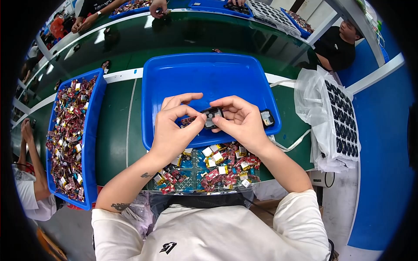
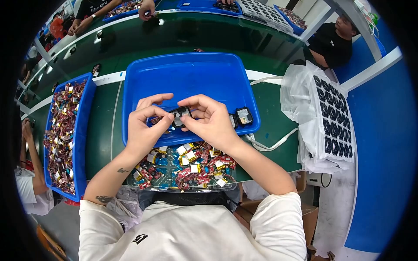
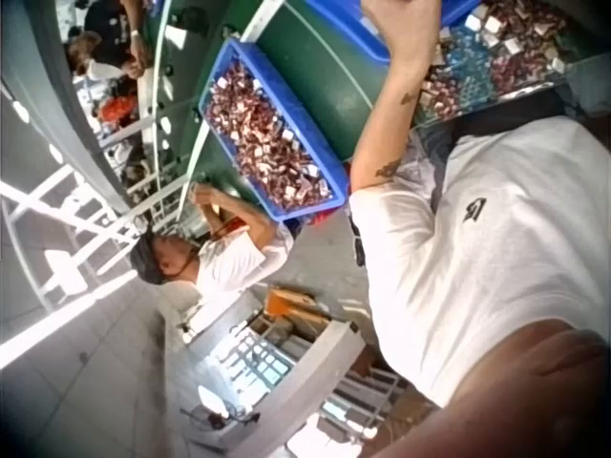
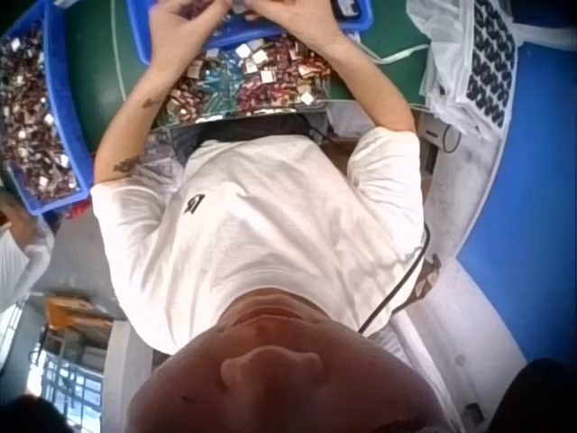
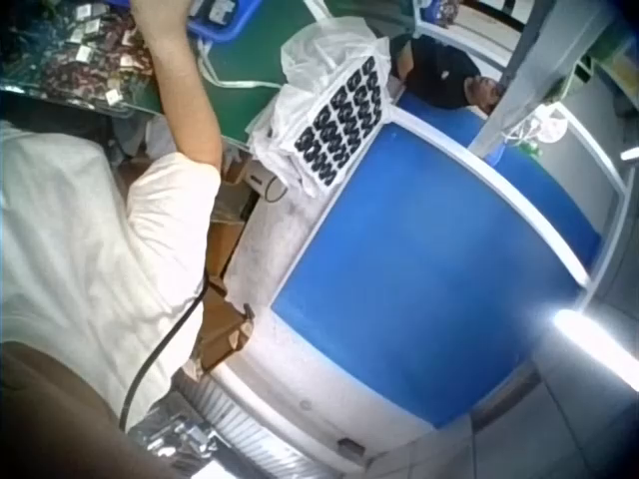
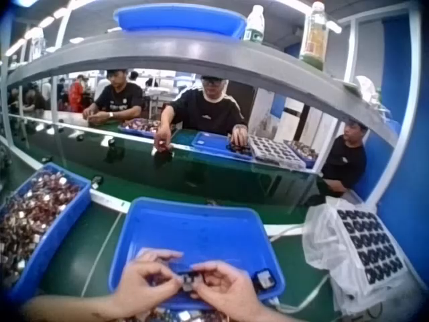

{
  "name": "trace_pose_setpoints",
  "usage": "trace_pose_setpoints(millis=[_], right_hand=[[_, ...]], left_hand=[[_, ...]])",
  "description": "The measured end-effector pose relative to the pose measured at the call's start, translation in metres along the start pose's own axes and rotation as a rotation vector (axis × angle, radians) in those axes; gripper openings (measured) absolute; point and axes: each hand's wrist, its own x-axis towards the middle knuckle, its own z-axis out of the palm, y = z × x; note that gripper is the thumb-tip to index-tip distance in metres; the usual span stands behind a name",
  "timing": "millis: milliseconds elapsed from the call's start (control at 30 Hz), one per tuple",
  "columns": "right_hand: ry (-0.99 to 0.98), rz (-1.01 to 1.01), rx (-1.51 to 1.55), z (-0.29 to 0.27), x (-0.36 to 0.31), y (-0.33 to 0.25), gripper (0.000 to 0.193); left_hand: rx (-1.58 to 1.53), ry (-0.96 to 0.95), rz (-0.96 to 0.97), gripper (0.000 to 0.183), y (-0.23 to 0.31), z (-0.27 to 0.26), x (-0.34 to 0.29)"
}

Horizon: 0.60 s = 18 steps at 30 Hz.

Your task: Assembling small electronic modules in a blue tray on a factory assembly line.

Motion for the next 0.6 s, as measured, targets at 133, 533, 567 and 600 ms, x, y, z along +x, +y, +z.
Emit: trace_pose_setpoints(millis=[133,533,567,600], right_hand=[[0.014,-0.033,0.009,0.0001,-0.0017,0.0042,0.022],[-0.004,-0.063,-0.075,0.0034,-0.0041,0.0076,0.021],[-0.005,-0.064,-0.076,0.0038,-0.0041,0.0079,0.021],[-0.002,-0.081,-0.098,0.0041,-0.0043,0.0084,0.02]], left_hand=[[0.022,-0.02,-0.002,0.004,0.001,0.0001,0.0003],[-0.006,-0.032,-0.019,0.006,-0.0004,0.001,0.0006],[-0.008,-0.033,-0.025,0.006,-0.0002,0.0009,0.0005],[-0.01,-0.034,-0.032,0.006,0.0,0.0009,0.0001]])
